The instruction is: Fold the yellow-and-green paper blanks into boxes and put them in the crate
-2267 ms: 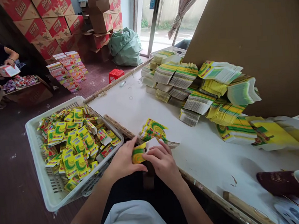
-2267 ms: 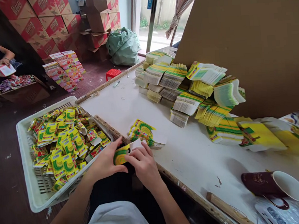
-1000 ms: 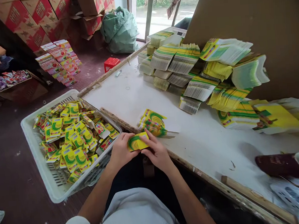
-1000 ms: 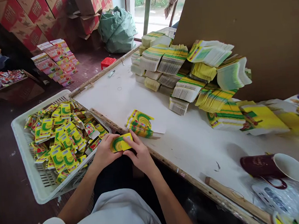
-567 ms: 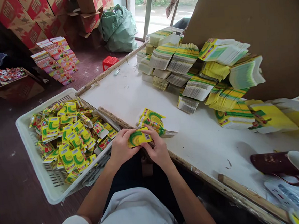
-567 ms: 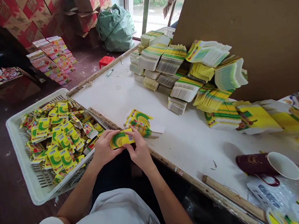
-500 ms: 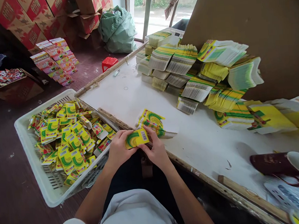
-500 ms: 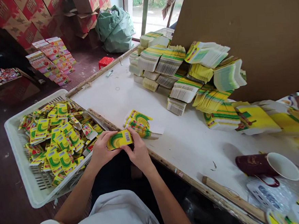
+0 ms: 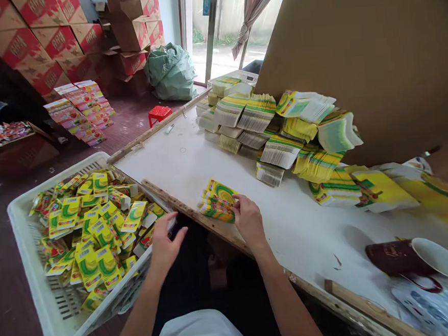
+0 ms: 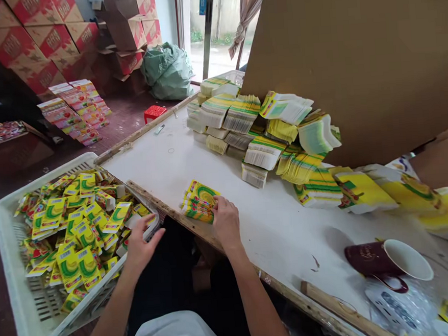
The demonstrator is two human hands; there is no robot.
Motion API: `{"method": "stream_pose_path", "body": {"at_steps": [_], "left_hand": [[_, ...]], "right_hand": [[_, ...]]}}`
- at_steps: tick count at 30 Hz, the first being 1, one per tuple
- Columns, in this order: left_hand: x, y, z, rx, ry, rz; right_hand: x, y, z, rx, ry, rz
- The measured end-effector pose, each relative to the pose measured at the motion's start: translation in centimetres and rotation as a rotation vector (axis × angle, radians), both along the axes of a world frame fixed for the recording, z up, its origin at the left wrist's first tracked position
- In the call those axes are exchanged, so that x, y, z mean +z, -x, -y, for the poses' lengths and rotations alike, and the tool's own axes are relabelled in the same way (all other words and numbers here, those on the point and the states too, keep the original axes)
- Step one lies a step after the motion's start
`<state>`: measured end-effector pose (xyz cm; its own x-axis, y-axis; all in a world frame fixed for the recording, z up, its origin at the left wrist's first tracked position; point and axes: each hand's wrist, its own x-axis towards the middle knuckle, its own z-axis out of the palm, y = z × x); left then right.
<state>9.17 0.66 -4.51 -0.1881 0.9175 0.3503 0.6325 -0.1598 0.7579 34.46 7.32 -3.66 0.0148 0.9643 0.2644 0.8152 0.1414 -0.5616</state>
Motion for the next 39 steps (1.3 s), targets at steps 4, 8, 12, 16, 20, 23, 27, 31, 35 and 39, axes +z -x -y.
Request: {"method": "stream_pose_path", "body": {"at_steps": [4,8,12,16,20,23,27,31,35,39], "left_hand": [[-0.1,-3.1,0.7,-0.252,0.100,0.111],[0.4,-3.6,1.3,-0.307,0.166,0.156],[0.6,-3.6,1.5,-0.326,0.250,0.263],[0.6,-4.6,1.0,-0.359,0.308,0.540],[1.6,-6.6,-0.1,-0.296,0.186,1.035],[2.7,-7.4,-0.9,-0.152,0.058,1.284],[2.8,-7.0,-1.5,-0.005,-0.018,1.276],[1.5,-6.0,-0.8,-0.029,0.086,1.215],[0.4,-5.3,-0.1,-0.107,0.092,1.114],[0.1,-4.8,-0.3,-0.013,0.096,1.035]], "right_hand": [[0.0,0.3,-0.2,0.003,-0.021,-0.021],[0.2,0.2,-0.8,0.012,-0.037,-0.058],[0.7,0.3,-0.3,-0.036,-0.101,-0.153],[1.4,1.7,2.2,-0.001,-0.109,-0.352],[2.0,4.6,5.8,0.452,0.144,-0.701],[2.0,6.7,7.9,0.515,0.227,-0.847],[1.2,8.1,8.6,0.532,0.255,-0.827],[0.5,7.6,7.5,0.409,0.210,-0.788],[0.9,6.1,6.5,0.384,0.033,-0.693],[1.5,5.0,6.4,0.420,-0.051,-0.598]]}}
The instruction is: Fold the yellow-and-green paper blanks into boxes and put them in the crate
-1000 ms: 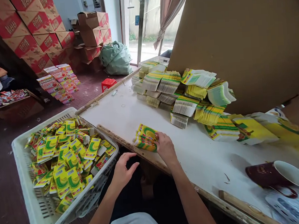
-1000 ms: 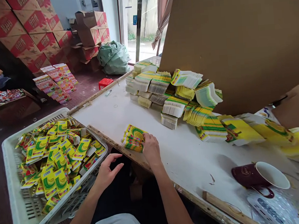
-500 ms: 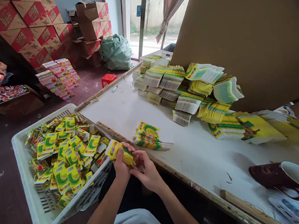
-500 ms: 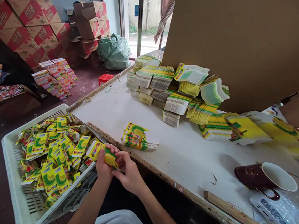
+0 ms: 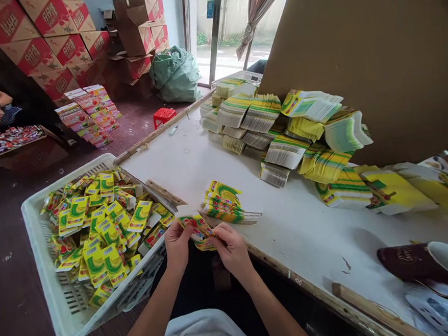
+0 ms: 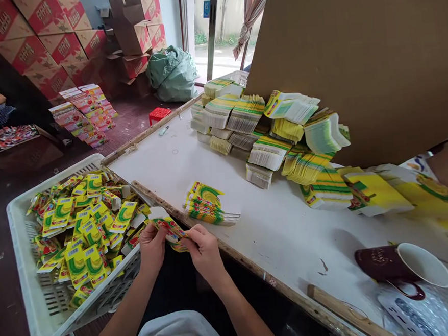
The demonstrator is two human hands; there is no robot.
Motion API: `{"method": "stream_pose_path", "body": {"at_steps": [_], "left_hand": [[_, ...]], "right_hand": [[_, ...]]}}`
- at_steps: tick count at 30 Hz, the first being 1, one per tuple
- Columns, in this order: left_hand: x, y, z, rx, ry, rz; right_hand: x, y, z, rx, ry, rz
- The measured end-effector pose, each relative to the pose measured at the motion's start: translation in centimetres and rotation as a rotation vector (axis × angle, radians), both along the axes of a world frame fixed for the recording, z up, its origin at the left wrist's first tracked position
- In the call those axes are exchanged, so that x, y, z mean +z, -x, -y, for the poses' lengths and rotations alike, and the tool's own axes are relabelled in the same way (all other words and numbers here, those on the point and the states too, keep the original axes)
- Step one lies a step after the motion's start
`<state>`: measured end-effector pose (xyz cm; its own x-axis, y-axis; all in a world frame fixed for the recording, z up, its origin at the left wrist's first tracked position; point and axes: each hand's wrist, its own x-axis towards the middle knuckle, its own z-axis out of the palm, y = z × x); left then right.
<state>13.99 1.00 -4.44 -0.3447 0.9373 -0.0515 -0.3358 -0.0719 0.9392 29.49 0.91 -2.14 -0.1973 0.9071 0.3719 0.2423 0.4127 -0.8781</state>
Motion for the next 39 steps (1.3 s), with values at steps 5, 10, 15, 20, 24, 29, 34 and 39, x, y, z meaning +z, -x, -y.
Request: {"method": "stream_pose_path", "body": {"at_steps": [5,10,15,20,24,29,34,39], "left_hand": [[2.2,2.8,0.3,-0.093,-0.109,-0.171],[6.5,4.7,1.8,-0.296,-0.222,-0.778],[6.6,2.0,1.6,-0.559,-0.051,-0.976],[4.8,0.9,1.3,-0.383,-0.081,-1.080],[4.3,0.5,1.6,-0.406,-0.182,-1.107],[3.8,0.1,1.7,-0.493,-0.270,-1.117],[3.0,0.4,1.0,-0.506,-0.164,-1.025],[1.7,0.5,0.8,-0.381,-0.141,-0.912]], "right_hand": [[0.5,-2.4,-0.5,-0.134,-0.165,0.204],[1.4,-3.2,0.0,-0.147,-0.412,0.469],[2.3,-1.8,1.4,-0.109,-0.453,0.332],[1.0,-1.0,0.8,-0.108,0.028,-0.064],[-0.3,0.2,-0.2,0.241,0.437,-0.375],[-0.5,0.6,-0.4,0.237,0.530,-0.487],[-1.1,0.3,0.2,0.179,0.254,-0.302],[-1.1,0.0,0.5,0.172,-0.034,0.033]]}}
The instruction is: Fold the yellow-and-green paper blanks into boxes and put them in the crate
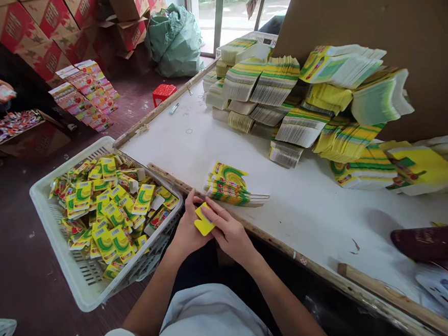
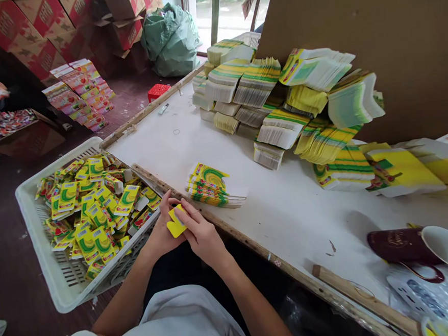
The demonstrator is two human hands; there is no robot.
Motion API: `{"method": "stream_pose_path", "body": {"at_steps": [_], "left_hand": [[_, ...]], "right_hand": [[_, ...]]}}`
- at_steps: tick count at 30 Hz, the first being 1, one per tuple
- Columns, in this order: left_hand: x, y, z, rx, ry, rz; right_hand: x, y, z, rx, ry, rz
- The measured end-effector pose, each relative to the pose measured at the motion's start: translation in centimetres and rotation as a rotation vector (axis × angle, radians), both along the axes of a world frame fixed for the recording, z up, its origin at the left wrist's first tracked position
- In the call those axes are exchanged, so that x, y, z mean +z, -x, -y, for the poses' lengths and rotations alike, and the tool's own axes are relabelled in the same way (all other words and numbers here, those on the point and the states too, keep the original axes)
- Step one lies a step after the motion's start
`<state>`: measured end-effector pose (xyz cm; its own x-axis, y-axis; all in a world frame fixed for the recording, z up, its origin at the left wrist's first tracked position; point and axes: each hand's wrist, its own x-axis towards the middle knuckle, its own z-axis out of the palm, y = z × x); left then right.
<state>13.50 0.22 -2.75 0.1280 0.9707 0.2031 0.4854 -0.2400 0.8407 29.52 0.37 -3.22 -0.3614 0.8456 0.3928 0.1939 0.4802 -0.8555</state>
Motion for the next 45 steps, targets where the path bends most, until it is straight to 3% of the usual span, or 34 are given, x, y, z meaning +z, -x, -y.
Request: {"method": "stream_pose_path", "body": {"at_steps": [4,13,20,28,33,35,37,41,42,43,45], "left_hand": [[0.1,0.5,0.4,0.122,-0.049,-0.203],[2.0,2.2,0.5,0.076,-0.114,-0.225],[2.4,1.7,0.2,0.074,-0.216,-0.296],[2.3,2.9,0.3,0.072,-0.127,-0.239],[2.6,1.7,-0.2,0.083,-0.157,-0.216],[2.3,2.1,-0.3,0.095,-0.126,-0.203],[1.9,3.7,-0.5,0.203,-0.113,-0.200],[1.4,8.7,-0.8,0.740,-0.277,-0.356],[1.3,9.7,-0.9,0.818,-0.304,-0.382],[1.3,10.3,-0.9,0.854,-0.318,-0.393],[1.1,10.3,-0.7,0.786,-0.295,-0.348]], "right_hand": [[-0.2,-0.6,-0.5,-0.174,-0.013,-0.066],[0.8,-2.9,-1.5,0.004,-0.035,0.164],[1.0,-1.4,-1.3,-0.160,-0.032,0.111],[1.2,-2.3,-2.5,0.045,-0.057,0.185],[0.6,-1.0,-2.0,-0.167,-0.030,0.034],[0.4,-0.8,-2.1,-0.185,0.019,0.015],[0.5,-1.6,-2.8,-0.216,0.035,0.068],[0.6,-4.4,-5.4,-0.543,-0.022,0.334],[0.6,-5.0,-6.0,-0.593,-0.015,0.423],[0.5,-5.4,-6.6,-0.612,0.003,0.505],[0.2,-5.7,-7.2,-0.608,0.039,0.610]]}}
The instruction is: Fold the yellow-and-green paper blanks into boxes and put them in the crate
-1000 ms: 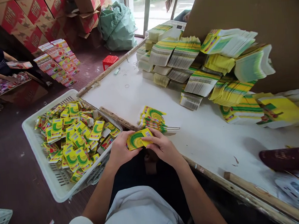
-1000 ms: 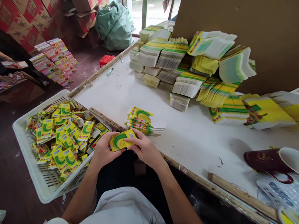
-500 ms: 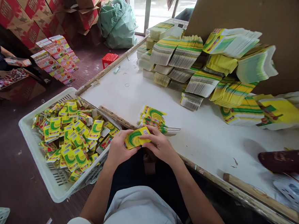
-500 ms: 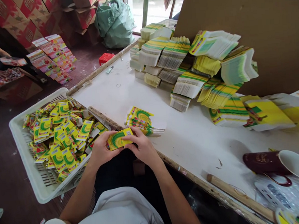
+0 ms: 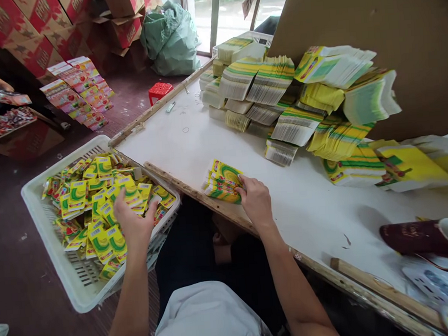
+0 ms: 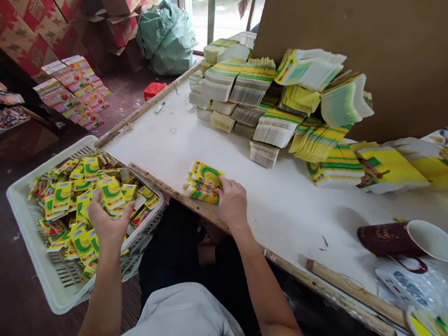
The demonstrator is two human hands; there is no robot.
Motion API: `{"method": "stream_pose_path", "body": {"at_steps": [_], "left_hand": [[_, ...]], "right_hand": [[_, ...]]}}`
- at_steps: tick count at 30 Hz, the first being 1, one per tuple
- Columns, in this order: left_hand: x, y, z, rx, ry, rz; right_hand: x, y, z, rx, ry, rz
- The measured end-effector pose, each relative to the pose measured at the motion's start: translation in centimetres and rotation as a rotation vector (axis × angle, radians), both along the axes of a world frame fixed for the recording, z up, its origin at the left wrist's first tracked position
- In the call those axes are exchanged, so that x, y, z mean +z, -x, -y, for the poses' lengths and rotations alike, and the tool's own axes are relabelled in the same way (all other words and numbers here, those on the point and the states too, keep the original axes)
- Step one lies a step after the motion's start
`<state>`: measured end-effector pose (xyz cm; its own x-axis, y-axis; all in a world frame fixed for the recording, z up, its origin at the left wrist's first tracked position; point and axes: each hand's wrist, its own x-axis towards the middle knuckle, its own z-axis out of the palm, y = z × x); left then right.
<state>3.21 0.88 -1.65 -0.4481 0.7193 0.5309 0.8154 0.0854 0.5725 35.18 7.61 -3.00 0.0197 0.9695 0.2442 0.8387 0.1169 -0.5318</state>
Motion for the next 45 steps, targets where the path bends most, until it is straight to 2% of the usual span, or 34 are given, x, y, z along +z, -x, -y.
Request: {"method": "stream_pose_path", "body": {"at_steps": [2,6,9,12,16,19,21,24,27,29,31,33,38,41,43,45], "left_hand": [[-0.3,-1.6,0.3,-0.174,0.066,0.094],[-0.7,-6.3,0.7,-0.494,0.207,0.298],[-0.6,-8.7,0.9,-0.650,0.249,0.363],[-0.6,-9.4,1.0,-0.727,0.277,0.402],[-1.2,-9.3,0.9,-0.735,0.321,0.519],[-1.8,-9.7,0.7,-0.742,0.304,0.746],[-1.7,-10.5,0.6,-0.758,0.232,0.922],[-0.7,-11.8,0.3,-0.777,0.109,1.132],[0.9,-12.8,-0.2,-0.750,-0.036,1.245],[1.7,-13.1,-0.6,-0.686,-0.153,1.291],[2.0,-13.1,-0.8,-0.598,-0.223,1.308],[1.6,-13.0,-0.7,-0.545,-0.197,1.256],[-0.8,-11.9,0.4,-0.665,-0.031,1.141],[-1.8,-11.0,0.8,-0.585,-0.018,1.133],[-1.6,-10.2,0.8,-0.557,0.020,1.103],[-0.7,-9.0,0.8,-0.617,0.034,1.061]], "right_hand": [[-0.2,0.1,-0.2,0.002,0.011,0.019],[-0.3,0.4,0.1,0.011,-0.019,0.022],[-0.4,0.4,0.0,0.035,-0.045,0.027],[-0.3,0.3,-0.5,0.047,-0.050,0.026],[0.8,0.4,-0.2,0.032,-0.091,-0.034],[1.7,1.4,1.6,0.028,-0.110,-0.301],[2.1,2.7,3.4,0.130,-0.044,-0.519],[1.9,5.0,6.0,0.431,0.110,-0.730],[1.6,6.9,7.8,0.507,0.157,-0.942],[1.7,7.7,8.4,0.542,0.200,-1.007],[1.8,8.1,8.8,0.585,0.255,-1.010],[1.8,8.3,8.7,0.576,0.269,-0.986],[1.0,7.4,7.9,0.351,0.108,-0.907],[1.2,5.9,7.5,0.345,0.037,-0.841],[1.6,4.8,7.3,0.367,-0.050,-0.741],[2.0,3.6,7.0,0.348,-0.184,-0.591]]}}
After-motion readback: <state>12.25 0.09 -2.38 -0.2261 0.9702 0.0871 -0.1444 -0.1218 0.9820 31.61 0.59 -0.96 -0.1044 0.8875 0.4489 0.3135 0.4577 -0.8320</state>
